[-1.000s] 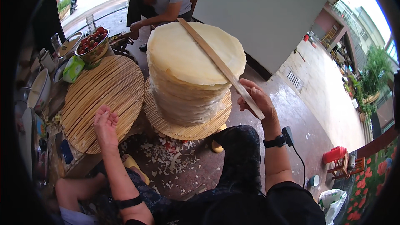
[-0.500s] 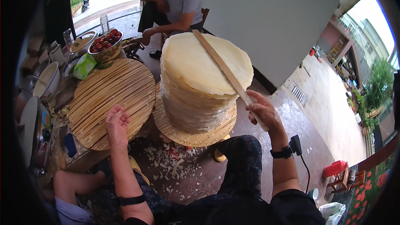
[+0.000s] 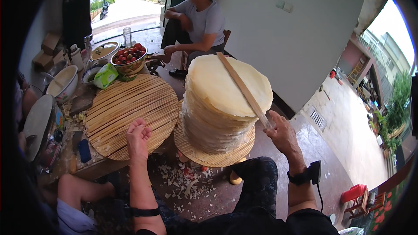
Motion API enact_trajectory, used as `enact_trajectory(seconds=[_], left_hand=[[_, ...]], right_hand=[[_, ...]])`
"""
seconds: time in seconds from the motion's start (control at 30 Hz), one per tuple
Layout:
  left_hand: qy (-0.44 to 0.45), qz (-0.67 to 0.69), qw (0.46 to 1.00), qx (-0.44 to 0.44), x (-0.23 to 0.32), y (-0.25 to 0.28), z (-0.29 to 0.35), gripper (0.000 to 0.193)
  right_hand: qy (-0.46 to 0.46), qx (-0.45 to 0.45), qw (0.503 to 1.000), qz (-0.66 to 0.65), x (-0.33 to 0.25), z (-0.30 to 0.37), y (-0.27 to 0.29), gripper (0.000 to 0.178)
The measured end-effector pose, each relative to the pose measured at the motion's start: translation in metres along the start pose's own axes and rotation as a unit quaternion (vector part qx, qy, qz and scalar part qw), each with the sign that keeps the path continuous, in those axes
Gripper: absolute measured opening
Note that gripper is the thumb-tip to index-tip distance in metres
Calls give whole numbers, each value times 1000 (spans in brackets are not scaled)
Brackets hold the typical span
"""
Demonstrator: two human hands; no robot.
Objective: Peeling thin cooked pancakes and stacking them neatly.
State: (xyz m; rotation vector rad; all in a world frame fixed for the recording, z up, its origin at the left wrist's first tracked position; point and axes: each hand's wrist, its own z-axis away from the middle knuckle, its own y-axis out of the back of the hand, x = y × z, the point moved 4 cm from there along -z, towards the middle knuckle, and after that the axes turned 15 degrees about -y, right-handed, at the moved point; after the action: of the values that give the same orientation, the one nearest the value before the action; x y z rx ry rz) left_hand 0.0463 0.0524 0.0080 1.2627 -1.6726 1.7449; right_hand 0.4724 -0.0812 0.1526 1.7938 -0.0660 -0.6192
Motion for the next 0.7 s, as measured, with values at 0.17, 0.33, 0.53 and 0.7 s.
enact_trajectory(seconds=[0.17,0.33,0.53,0.7], left_hand=[[-13,10,1000,2,8,3,3,14],[-12,16,1000,6,10,-1,4,14],[-15,14,1000,14,16,6,9,16],[-14,23,1000,9,15,9,10,17]], right_hand=[[24,50,995,77,-24,8,-11,67],[-43,57,986,151,-20,-3,-26,45],[-84,30,985,149,-25,1,-29,51],[-104,43,981,159,-31,7,-23,50]])
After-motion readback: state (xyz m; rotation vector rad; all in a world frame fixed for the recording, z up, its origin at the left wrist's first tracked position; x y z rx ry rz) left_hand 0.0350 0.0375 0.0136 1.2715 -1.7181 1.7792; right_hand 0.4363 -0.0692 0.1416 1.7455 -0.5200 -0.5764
